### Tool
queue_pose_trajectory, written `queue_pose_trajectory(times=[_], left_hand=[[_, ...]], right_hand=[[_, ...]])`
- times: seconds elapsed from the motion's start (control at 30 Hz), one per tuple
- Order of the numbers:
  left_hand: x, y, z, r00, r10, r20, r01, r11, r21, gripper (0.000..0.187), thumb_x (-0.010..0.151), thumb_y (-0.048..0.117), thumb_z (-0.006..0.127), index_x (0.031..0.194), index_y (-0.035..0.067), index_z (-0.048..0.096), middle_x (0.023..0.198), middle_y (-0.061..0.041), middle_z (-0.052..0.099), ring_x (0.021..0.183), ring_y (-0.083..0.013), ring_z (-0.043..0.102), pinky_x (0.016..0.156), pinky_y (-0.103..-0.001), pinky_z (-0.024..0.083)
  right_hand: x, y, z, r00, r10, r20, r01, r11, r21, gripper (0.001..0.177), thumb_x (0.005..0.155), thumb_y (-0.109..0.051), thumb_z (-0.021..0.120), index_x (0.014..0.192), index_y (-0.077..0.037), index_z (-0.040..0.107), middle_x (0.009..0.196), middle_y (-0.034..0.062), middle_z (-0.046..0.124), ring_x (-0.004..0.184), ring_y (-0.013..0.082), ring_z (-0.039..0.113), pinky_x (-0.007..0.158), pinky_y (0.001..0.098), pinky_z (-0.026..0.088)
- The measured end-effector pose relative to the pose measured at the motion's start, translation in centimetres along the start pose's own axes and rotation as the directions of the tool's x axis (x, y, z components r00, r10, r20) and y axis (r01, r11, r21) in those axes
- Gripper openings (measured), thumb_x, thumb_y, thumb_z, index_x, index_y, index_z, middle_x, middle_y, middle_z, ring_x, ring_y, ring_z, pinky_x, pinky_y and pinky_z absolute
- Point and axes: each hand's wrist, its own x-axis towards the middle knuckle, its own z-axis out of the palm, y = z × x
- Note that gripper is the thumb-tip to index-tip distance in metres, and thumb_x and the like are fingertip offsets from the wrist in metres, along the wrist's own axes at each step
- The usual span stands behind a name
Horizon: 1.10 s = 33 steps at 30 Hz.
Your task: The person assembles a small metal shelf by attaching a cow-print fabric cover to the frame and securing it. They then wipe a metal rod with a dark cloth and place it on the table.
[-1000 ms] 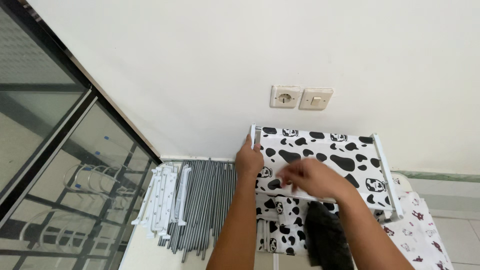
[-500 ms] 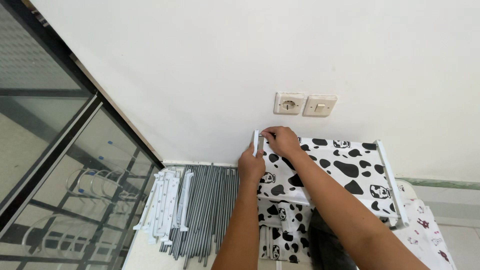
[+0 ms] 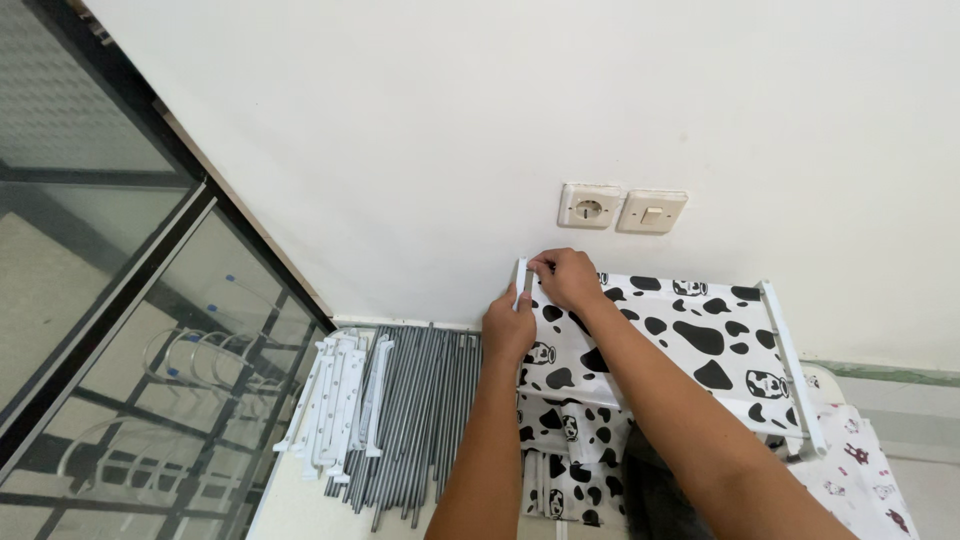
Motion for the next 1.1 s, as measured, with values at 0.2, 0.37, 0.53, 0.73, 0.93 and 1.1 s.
queue_pose_trajectory(times=[0.2, 0.37, 0.53, 0.73, 0.93, 1.1], left_hand=[[0.3, -0.4, 0.1, 0.997, -0.062, 0.046, 0.065, 0.995, -0.069, 0.043, 0.097, 0.023, 0.050, 0.137, 0.015, 0.065, 0.111, -0.021, 0.074, 0.100, -0.0353, 0.071, 0.090, -0.042, 0.054], [2.2, -1.4, -0.6, 0.953, -0.112, 0.281, 0.168, 0.968, -0.184, 0.050, 0.102, 0.021, 0.044, 0.151, 0.016, 0.053, 0.083, -0.011, 0.062, 0.070, -0.0240, 0.057, 0.072, -0.046, 0.052], [6.0, -4.6, -0.5, 0.910, 0.013, 0.415, 0.076, 0.977, -0.198, 0.070, 0.098, 0.016, 0.044, 0.163, 0.014, 0.018, 0.111, -0.015, 0.063, 0.097, -0.0259, 0.060, 0.095, -0.037, 0.050], [8.3, -7.9, 3.5, 0.916, 0.242, 0.320, -0.170, 0.956, -0.239, 0.060, 0.102, 0.019, 0.033, 0.160, 0.005, 0.024, 0.166, -0.019, 0.030, 0.154, -0.0298, 0.029, 0.122, -0.033, 0.023], [6.3, -6.8, 1.9, 0.924, -0.066, 0.376, 0.237, 0.872, -0.429, 0.075, 0.101, 0.060, 0.017, 0.160, 0.018, 0.037, 0.154, -0.014, 0.052, 0.136, -0.0281, 0.051, 0.107, -0.037, 0.043], [4.8, -3.8, 0.9, 0.910, 0.051, 0.412, 0.158, 0.875, -0.457, 0.091, 0.093, 0.076, 0.009, 0.162, 0.020, 0.027, 0.157, -0.008, 0.048, 0.138, -0.0250, 0.048, 0.109, -0.043, 0.041]], right_hand=[[-1.3, -0.3, -2.4, 0.961, -0.275, -0.013, 0.271, 0.953, -0.137, 0.030, 0.097, -0.033, 0.066, 0.115, -0.013, 0.079, 0.097, 0.0169, 0.078, 0.085, 0.0355, 0.071, 0.082, 0.0421, 0.054], [-6.8, 1.9, -10.3, 0.987, 0.111, 0.118, -0.103, 0.992, -0.068, 0.041, 0.095, -0.043, 0.065, 0.127, -0.018, 0.072, 0.102, 0.0129, 0.078, 0.080, 0.0303, 0.075, 0.079, 0.0352, 0.058], [-13.1, 9.0, -18.1, 0.915, 0.105, -0.390, -0.105, 0.994, 0.022, 0.037, 0.096, -0.040, 0.070, 0.116, -0.010, 0.076, 0.112, 0.0127, 0.078, 0.092, 0.0221, 0.072, 0.077, 0.0360, 0.056], [-14.4, 19.1, -19.3, 0.868, 0.454, -0.202, -0.372, 0.863, 0.341, 0.055, 0.106, -0.053, 0.037, 0.148, -0.023, 0.055, 0.149, 0.0141, 0.054, 0.137, 0.0270, 0.048, 0.110, 0.0357, 0.036], [-14.4, 20.6, -18.1, 0.776, 0.628, -0.065, -0.573, 0.744, 0.343, 0.063, 0.104, -0.062, 0.020, 0.154, -0.036, 0.048, 0.154, 0.0154, 0.050, 0.144, 0.0282, 0.045, 0.118, 0.0357, 0.033], [-14.1, 18.9, -19.0, 0.762, 0.646, -0.047, -0.593, 0.726, 0.349, 0.065, 0.102, -0.063, 0.015, 0.152, -0.038, 0.049, 0.154, 0.0117, 0.052, 0.143, 0.0272, 0.048, 0.118, 0.0354, 0.033]])
